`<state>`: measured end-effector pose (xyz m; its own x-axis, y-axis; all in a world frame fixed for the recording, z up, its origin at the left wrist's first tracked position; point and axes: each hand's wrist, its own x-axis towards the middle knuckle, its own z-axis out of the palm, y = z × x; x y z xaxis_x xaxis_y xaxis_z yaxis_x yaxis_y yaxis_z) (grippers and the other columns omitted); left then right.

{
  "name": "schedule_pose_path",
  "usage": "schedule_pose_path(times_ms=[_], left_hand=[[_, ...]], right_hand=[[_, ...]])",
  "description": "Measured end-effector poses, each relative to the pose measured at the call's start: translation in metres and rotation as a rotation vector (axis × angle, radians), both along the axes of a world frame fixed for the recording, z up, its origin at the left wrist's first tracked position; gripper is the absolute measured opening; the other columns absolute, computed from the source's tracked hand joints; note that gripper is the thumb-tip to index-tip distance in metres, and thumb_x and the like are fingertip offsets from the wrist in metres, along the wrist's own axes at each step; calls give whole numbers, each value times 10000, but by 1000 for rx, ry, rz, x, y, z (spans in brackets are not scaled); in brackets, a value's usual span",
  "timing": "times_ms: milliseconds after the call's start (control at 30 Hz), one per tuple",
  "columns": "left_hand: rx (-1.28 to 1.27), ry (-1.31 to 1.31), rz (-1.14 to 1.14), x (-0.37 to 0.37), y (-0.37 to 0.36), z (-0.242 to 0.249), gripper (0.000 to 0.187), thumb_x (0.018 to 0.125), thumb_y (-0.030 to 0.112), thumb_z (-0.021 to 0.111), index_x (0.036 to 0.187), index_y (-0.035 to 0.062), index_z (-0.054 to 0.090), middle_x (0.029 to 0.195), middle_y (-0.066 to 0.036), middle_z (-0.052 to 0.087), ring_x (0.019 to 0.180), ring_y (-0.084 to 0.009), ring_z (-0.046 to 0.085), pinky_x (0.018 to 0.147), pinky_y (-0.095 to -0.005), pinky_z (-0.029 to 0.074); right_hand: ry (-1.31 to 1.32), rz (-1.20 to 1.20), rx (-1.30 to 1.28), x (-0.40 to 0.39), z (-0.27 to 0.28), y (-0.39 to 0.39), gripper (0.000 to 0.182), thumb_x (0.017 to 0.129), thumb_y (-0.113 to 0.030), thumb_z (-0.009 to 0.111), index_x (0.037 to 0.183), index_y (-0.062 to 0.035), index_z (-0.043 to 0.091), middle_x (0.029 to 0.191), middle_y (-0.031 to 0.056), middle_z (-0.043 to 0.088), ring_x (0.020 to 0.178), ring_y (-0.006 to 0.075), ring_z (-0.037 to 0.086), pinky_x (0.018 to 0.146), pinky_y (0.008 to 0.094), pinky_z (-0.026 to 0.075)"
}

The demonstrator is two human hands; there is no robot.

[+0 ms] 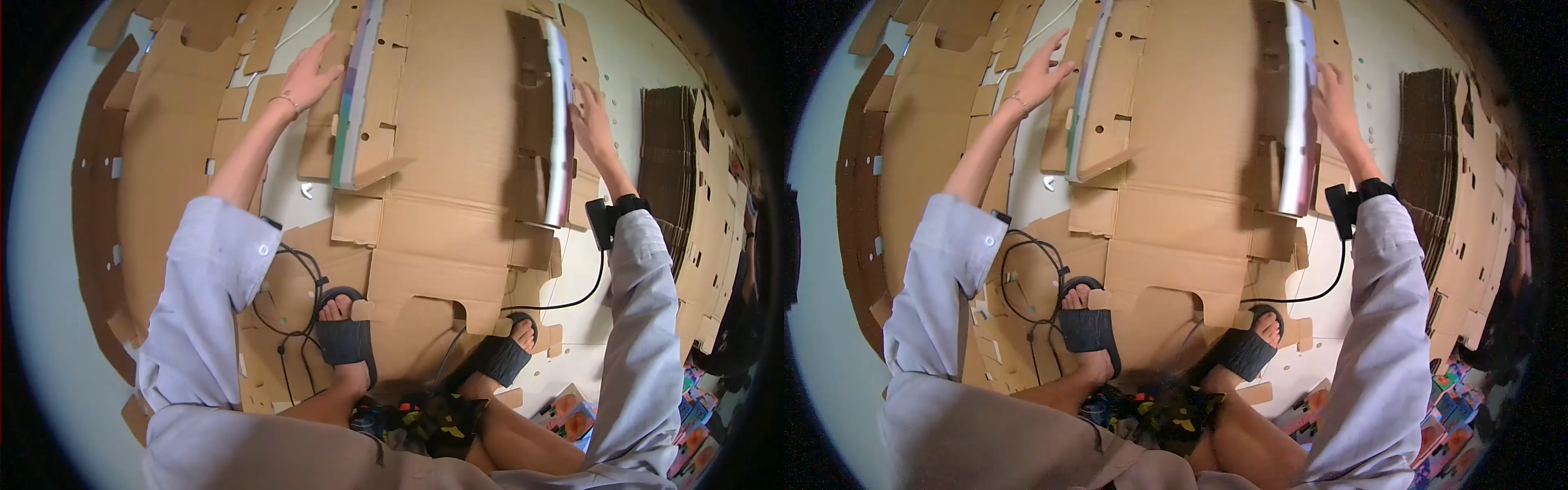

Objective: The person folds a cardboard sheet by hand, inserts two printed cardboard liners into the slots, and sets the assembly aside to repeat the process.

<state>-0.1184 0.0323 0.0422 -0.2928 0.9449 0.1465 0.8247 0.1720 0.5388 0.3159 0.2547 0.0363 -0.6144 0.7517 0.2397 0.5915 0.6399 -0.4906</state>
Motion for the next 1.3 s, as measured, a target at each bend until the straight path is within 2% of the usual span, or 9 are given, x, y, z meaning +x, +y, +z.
schedule_pose_path(times_ms=[267,433,467,567,833,967,1000,1100,1300], left_hand=[[107,6,-244,73,0,62,386,832,286,583,1182,123,581,1139,-103,590,1102,-271,527,959,-400,397],[-217,503,-308,103,-9,49,340,856,325,534,1134,144,608,1118,-68,605,1125,-219,508,994,-411,336],[-313,527,-290,102,-14,46,337,860,330,525,1131,148,609,1118,-64,607,1129,-211,505,999,-411,325],[-322,563,-224,71,-33,36,363,844,311,550,1147,114,583,1153,-93,584,1120,-262,506,974,-400,365],[-278,397,160,6,-96,6,409,787,275,633,1119,42,581,1053,-142,612,985,-283,583,830,-361,472],[-478,-183,467,9,-97,8,483,782,317,670,1140,8,569,974,-136,652,876,-221,630,767,-339,491],[-539,-332,494,21,-94,22,501,783,327,678,1146,1,565,954,-128,658,860,-201,633,759,-331,491],[-550,-593,487,29,-95,15,502,795,334,682,1137,-16,571,930,-95,661,848,-171,631,752,-312,489],[-333,-800,363,19,-86,19,395,851,263,634,1116,-25,581,970,-105,656,871,-176,632,772,-287,491]], right_hand=[[-228,70,286,-7,52,-35,347,849,-219,596,1173,-101,557,1148,141,563,1040,340,539,892,417,431],[-391,307,511,-14,68,-86,381,770,-195,630,1129,-90,557,1159,106,545,1126,293,491,987,440,364],[-561,286,367,-7,66,-88,419,789,-195,639,1183,-99,534,1196,111,519,1162,295,459,1067,447,284],[-597,227,317,24,54,-76,335,771,-210,631,1072,-77,569,1093,106,556,1107,286,498,1002,436,345],[-557,-32,87,98,23,-51,491,796,-231,625,1244,-99,471,1118,203,543,1015,381,543,848,439,454],[-135,-337,-483,93,21,-50,682,824,-271,648,1362,-24,309,987,174,598,901,246,596,800,351,475],[-102,-429,-547,84,27,-55,594,861,-272,620,1329,1,375,962,123,624,845,169,596,760,310,475],[20,-347,-878,83,15,-44,477,877,-243,597,1256,18,469,983,107,633,826,165,603,741,298,479],[268,-240,-716,71,45,-9,340,874,-182,593,1122,50,570,944,90,644,780,143,595,681,290,485]])
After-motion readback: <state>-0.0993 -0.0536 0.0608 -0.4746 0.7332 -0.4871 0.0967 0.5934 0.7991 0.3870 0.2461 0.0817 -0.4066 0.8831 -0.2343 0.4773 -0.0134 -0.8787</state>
